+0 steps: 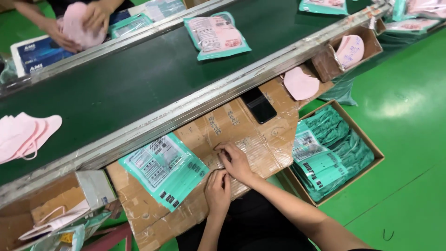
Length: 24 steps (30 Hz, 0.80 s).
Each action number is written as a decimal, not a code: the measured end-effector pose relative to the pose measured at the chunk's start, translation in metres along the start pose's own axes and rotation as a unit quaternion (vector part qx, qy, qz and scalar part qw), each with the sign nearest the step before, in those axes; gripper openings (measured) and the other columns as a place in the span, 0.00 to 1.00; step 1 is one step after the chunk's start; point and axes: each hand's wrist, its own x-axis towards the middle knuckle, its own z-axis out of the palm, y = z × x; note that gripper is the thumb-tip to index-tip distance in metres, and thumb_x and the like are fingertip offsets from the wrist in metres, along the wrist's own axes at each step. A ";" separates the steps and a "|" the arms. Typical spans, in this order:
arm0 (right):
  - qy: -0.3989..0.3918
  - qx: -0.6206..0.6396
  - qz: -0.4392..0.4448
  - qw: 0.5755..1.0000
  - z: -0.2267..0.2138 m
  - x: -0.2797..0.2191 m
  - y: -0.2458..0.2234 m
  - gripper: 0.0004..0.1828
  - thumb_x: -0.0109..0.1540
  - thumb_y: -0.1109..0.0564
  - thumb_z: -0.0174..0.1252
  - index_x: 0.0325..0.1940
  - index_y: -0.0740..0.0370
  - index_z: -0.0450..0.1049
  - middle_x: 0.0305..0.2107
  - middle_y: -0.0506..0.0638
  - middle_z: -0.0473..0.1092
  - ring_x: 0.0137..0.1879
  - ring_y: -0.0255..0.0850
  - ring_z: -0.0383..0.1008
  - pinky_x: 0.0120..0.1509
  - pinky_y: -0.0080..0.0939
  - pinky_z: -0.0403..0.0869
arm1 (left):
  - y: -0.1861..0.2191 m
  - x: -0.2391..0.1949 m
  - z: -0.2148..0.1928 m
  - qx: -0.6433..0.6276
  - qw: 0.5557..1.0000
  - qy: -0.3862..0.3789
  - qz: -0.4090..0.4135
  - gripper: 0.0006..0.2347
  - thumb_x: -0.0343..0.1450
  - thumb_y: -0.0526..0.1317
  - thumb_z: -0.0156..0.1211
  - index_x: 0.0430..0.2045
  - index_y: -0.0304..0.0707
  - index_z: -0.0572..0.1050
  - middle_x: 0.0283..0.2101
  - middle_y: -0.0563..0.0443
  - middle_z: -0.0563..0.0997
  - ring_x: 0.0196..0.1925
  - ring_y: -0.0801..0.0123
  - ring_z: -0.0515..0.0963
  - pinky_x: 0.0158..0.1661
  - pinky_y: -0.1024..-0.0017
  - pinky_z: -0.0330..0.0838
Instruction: Packing stacks of pink face masks into plastic bags at a conveyor belt workstation.
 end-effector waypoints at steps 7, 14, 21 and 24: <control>-0.013 -0.016 0.016 1.000 0.000 0.002 -0.008 0.11 0.62 0.65 0.57 0.48 0.61 0.75 0.44 0.53 0.75 0.42 0.47 0.77 0.44 0.40 0.75 | -0.003 -0.003 -0.002 -0.017 0.999 -0.018 -0.032 0.02 0.70 0.31 0.59 0.33 0.33 0.75 0.33 0.43 0.79 0.34 0.53 0.80 0.36 0.61 0.73; 0.009 -0.020 0.006 1.000 0.007 -0.005 0.010 0.10 0.62 0.64 0.58 0.48 0.60 0.76 0.45 0.54 0.74 0.48 0.51 0.77 0.49 0.44 0.75 | -0.007 -0.002 0.001 -0.014 0.999 -0.034 0.026 0.03 0.70 0.31 0.58 0.34 0.33 0.76 0.34 0.43 0.79 0.36 0.50 0.79 0.38 0.59 0.73; -0.005 -0.003 0.000 1.000 0.001 -0.001 0.005 0.10 0.62 0.64 0.58 0.48 0.61 0.74 0.44 0.54 0.74 0.47 0.50 0.77 0.49 0.43 0.76 | -0.016 -0.002 0.006 0.016 0.999 -0.031 -0.004 0.04 0.70 0.33 0.58 0.34 0.34 0.77 0.34 0.43 0.80 0.35 0.52 0.79 0.37 0.61 0.72; -0.014 -0.006 0.003 1.000 0.000 0.000 0.005 0.10 0.63 0.64 0.57 0.49 0.61 0.73 0.44 0.53 0.74 0.48 0.50 0.77 0.50 0.43 0.76 | -0.015 -0.002 0.006 0.013 0.999 -0.034 -0.006 0.04 0.69 0.33 0.58 0.35 0.34 0.77 0.34 0.43 0.80 0.35 0.52 0.79 0.37 0.61 0.72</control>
